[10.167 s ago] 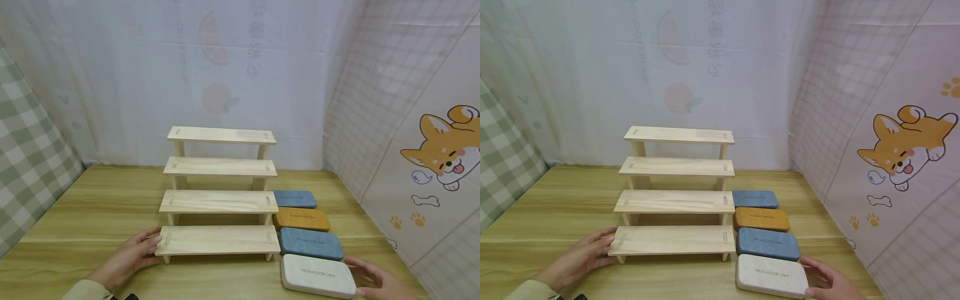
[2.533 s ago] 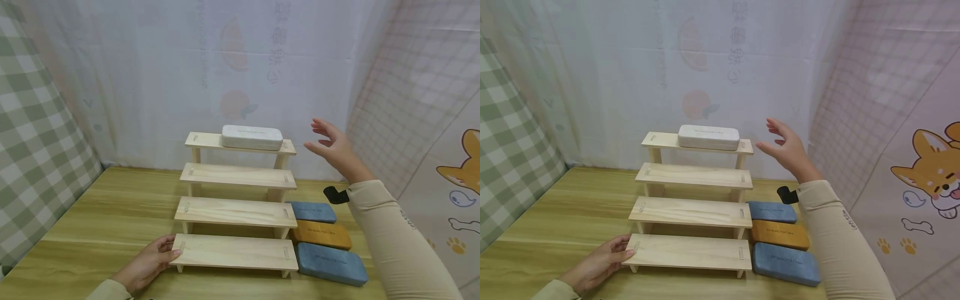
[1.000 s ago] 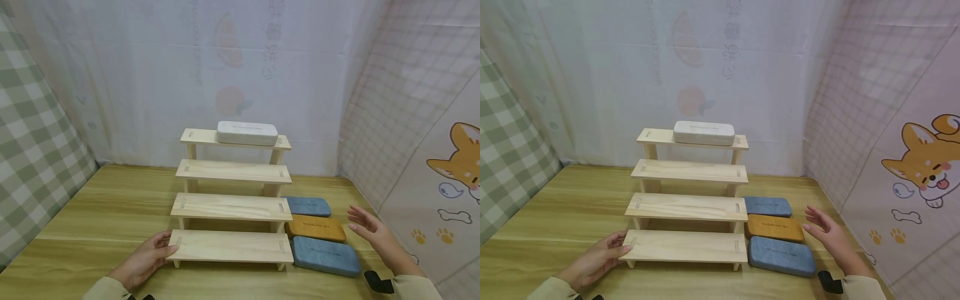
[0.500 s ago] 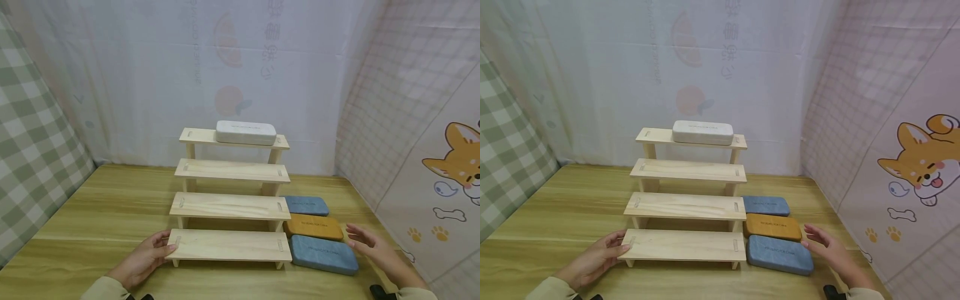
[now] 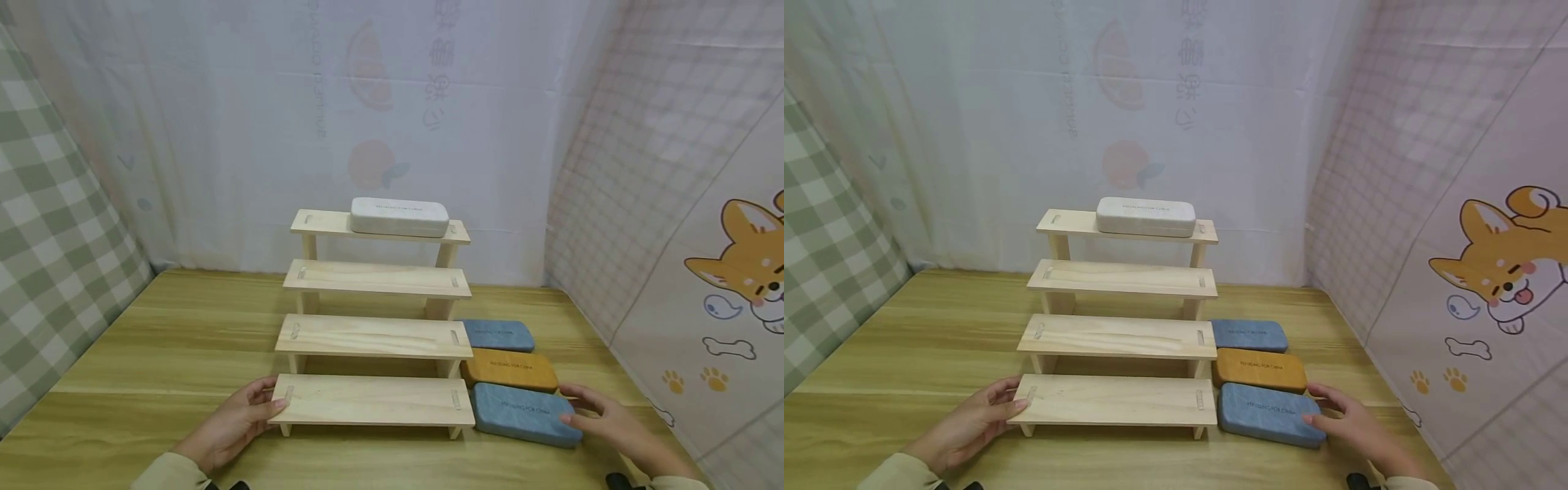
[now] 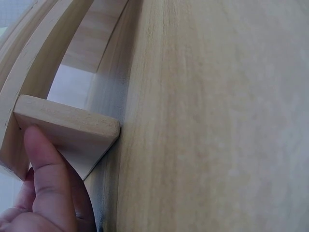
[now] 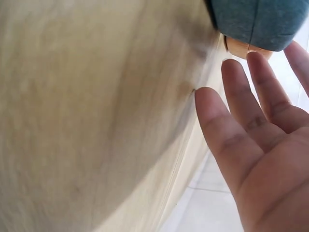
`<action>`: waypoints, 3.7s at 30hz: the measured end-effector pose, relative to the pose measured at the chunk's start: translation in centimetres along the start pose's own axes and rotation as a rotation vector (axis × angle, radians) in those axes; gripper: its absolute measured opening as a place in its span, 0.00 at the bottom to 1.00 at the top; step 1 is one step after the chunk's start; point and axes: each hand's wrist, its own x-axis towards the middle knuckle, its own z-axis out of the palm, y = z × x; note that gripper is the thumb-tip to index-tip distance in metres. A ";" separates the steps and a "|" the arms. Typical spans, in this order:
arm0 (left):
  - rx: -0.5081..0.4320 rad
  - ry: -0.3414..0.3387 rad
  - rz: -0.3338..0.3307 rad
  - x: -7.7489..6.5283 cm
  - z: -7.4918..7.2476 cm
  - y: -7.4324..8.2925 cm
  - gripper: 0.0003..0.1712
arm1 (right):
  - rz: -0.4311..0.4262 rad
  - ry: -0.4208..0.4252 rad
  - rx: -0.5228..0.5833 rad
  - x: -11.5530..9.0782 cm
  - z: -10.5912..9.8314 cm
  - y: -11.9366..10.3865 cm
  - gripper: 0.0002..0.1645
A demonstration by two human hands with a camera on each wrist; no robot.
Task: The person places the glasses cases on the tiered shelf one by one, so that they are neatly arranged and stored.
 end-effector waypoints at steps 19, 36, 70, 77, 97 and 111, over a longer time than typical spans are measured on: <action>-0.004 0.012 0.009 0.1 0.0 -0.1 0.45 | -0.093 -0.008 -0.104 0.6 0.7 0.8 0.46; 0.003 0.028 0.006 0.1 0.1 0.0 0.44 | -0.128 0.062 -0.202 0.8 1.3 0.7 0.51; -0.008 0.028 0.019 0.1 0.2 -0.3 0.41 | -0.047 0.092 -0.061 -1.6 -2.6 -0.6 0.52; -0.007 0.026 0.019 0.1 0.2 -0.3 0.42 | -0.078 0.153 0.004 -1.4 -3.0 -1.8 0.51; -0.003 0.033 0.015 0.0 0.2 -0.2 0.42 | -0.249 0.251 -0.034 0.8 -5.1 -9.0 0.47; -0.008 0.023 0.016 0.0 0.2 -0.2 0.45 | -0.267 0.228 -0.069 3.9 -5.2 -14.0 0.50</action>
